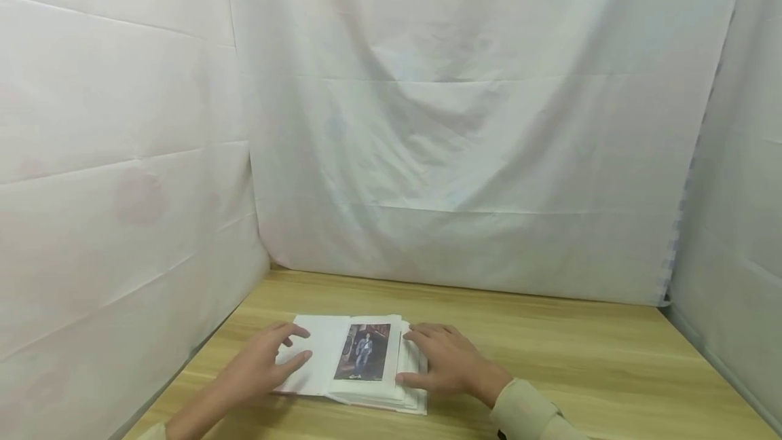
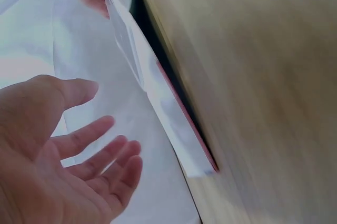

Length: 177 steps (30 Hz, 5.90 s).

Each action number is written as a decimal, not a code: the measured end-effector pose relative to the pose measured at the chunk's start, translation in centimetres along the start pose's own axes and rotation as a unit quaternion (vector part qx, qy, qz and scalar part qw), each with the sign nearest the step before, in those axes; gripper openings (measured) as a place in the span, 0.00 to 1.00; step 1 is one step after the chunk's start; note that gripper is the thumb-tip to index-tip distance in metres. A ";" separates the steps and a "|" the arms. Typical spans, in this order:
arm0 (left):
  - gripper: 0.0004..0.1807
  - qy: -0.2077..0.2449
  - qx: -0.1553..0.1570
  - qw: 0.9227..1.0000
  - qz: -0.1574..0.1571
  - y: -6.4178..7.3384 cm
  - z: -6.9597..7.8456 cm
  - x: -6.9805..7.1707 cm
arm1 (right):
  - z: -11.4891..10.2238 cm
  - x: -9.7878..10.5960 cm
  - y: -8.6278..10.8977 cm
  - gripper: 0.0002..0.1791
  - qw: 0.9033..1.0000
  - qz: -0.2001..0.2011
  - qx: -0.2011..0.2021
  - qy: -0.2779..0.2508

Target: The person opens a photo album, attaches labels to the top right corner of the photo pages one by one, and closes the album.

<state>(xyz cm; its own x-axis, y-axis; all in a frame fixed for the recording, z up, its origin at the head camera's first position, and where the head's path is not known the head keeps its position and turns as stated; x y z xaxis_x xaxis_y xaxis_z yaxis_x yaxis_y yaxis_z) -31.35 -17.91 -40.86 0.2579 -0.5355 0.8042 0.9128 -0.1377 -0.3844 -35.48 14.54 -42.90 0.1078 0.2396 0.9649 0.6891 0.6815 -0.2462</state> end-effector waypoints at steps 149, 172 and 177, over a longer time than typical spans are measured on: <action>0.04 0.233 -0.032 0.959 -0.158 -6.3 15.3 -14.0 | 7.5 4.0 10.1 0.08 0.953 0.075 -0.170 -0.238; 0.13 0.498 0.025 0.825 -0.267 -5.7 15.8 -14.8 | 6.3 5.7 9.4 0.12 0.920 0.126 -0.185 -0.321; 0.13 0.507 0.025 0.819 -0.269 -5.6 15.8 -14.9 | 6.2 6.0 9.4 0.17 0.928 0.175 -0.199 -0.261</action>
<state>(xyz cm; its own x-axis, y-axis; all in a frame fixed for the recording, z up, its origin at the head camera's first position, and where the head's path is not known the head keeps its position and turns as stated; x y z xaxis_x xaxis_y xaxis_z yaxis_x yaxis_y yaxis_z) -35.30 3.99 -43.51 -0.5578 -0.8283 0.0523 0.8263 -0.5601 -0.0587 -32.79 26.67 -39.99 0.0843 0.7713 0.6308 0.8985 0.2149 -0.3828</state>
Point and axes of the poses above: each hand's wrist, its own y-axis away from the middle knuckle, its own x-axis out of the back of the hand, z = x × y, the point moved 5 cm from there along -y, towards the middle knuckle, and after that the axes turned 3 degrees about x, right-handed, at the moved point
